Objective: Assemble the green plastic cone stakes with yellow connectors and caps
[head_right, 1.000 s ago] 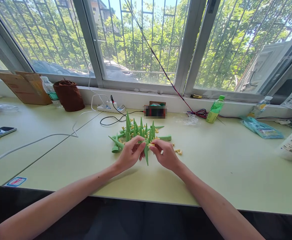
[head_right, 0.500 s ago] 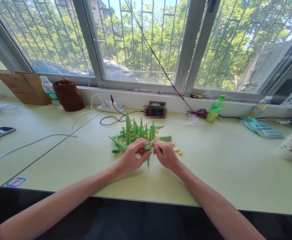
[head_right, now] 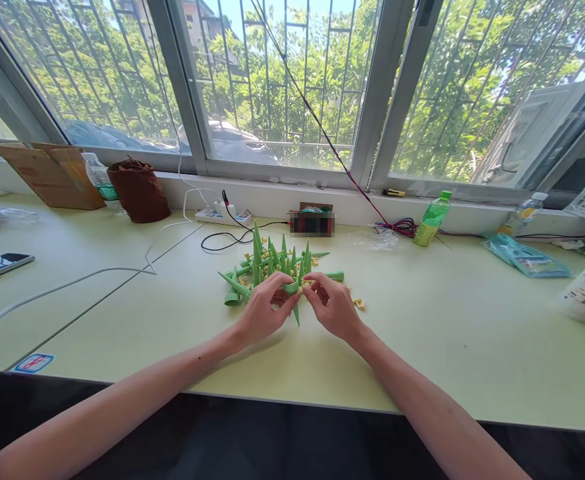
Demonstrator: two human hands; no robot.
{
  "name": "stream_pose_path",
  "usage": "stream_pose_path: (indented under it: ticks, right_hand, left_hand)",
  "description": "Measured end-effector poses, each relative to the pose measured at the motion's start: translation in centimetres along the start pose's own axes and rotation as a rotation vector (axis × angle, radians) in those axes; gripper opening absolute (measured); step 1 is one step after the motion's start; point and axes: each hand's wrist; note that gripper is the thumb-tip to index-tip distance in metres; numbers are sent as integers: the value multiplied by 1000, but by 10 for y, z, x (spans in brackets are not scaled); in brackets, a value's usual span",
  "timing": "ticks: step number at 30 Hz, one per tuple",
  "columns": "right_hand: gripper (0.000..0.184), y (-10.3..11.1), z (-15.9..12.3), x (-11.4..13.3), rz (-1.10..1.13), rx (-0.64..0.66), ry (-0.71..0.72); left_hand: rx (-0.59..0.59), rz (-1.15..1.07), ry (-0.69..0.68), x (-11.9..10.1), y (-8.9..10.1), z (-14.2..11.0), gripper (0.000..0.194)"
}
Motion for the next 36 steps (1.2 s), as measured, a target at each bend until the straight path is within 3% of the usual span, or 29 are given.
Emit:
stream_pose_path:
  ticks: [14,27,36]
  right_hand:
    - [24,-2,1,-7,60,-14,-12]
    - [45,0,4,-5,-7,80,-26]
    - [29,2,4,-7,11,158,-13]
  left_hand:
    - [49,-33,4,2,1,-1,11]
    - [15,-25,-10,1,0,1,12]
    - [5,-34,12,4,-2,1,15]
Point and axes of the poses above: each hand's wrist, its own z-axis towards the middle knuckle, its own y-axis out of the back of the hand, x = y × z, and after that the axes turned 13 degrees about z, right-handed
